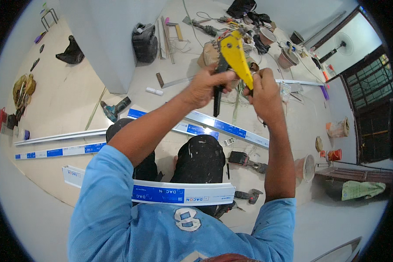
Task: The person searches through a bag of hardware, then sits on the floor to assemble a metal profile. They use a drill, a yellow manual tool, a grinder, and pliers to cut, shape, and fasten the metal piece.
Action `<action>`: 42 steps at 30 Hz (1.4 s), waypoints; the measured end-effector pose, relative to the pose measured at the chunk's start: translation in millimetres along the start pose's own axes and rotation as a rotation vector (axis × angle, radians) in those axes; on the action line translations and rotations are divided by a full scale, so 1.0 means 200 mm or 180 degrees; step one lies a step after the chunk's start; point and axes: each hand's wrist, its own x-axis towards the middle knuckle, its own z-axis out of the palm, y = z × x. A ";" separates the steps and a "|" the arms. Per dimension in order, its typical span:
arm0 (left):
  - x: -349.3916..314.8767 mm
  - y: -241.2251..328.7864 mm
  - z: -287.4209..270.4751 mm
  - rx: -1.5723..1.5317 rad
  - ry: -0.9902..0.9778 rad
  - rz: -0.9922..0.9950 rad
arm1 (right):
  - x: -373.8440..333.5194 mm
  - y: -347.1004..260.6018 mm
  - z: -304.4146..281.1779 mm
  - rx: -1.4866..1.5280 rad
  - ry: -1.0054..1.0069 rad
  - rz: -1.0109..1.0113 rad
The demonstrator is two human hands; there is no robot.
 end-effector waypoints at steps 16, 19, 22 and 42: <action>-0.20 0.20 -0.14 0.0870 -0.0321 -0.0317 | -0.09 -0.24 -0.15 0.0041 0.0731 -0.1970; -0.20 0.19 -0.15 0.0898 -0.0360 -0.0352 | -0.10 -0.26 -0.16 -0.0102 0.0715 -0.2057; -0.20 0.19 -0.18 0.1025 -0.0447 -0.0358 | -0.10 -0.27 -0.16 -0.0154 0.0690 -0.2085; -0.23 0.31 -0.04 0.1718 -0.0428 -0.0371 | -0.14 -0.27 -0.25 -0.0482 0.0388 -0.1954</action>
